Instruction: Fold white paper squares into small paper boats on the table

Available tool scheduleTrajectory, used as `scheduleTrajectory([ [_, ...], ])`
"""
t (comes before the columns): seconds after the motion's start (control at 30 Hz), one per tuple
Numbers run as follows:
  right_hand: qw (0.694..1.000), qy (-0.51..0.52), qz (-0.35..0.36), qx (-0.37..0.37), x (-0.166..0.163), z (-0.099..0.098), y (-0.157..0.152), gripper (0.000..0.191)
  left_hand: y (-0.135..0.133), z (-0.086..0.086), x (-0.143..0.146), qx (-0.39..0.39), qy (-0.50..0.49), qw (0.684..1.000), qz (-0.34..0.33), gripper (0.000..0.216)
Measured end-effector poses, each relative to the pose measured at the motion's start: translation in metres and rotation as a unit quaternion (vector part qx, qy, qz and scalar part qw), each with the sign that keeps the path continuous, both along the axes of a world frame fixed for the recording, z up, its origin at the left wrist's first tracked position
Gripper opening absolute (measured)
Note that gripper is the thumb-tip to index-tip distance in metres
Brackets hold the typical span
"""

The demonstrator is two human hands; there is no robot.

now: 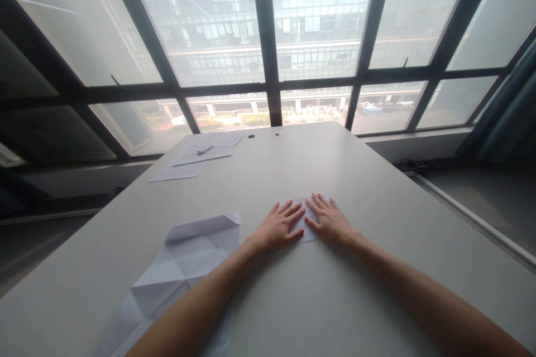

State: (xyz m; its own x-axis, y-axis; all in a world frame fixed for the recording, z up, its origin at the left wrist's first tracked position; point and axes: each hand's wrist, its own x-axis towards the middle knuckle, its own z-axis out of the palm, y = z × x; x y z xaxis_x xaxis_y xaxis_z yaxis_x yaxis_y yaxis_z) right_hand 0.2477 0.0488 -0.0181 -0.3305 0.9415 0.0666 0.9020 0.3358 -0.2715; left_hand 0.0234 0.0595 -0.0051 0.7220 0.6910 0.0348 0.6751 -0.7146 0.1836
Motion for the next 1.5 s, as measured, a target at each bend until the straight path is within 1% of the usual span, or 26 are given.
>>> scheduleTrajectory([
  [0.8,1.0,0.002,0.001,-0.011,-0.0003,0.0044,-0.0005,0.068,0.0011,0.0003,-0.0002,-0.005,0.002,1.0,0.001,0.067],
  [1.03,1.0,0.003,0.003,-0.007,-0.0006,0.005,-0.0003,0.069,0.0015,-0.0034,-0.0003,0.007,0.006,1.0,0.016,0.08],
  [1.5,1.0,-0.001,0.003,-0.007,-0.0006,0.0062,-0.0014,0.068,0.0015,-0.0028,0.0001,0.001,0.003,1.0,0.022,0.079],
])
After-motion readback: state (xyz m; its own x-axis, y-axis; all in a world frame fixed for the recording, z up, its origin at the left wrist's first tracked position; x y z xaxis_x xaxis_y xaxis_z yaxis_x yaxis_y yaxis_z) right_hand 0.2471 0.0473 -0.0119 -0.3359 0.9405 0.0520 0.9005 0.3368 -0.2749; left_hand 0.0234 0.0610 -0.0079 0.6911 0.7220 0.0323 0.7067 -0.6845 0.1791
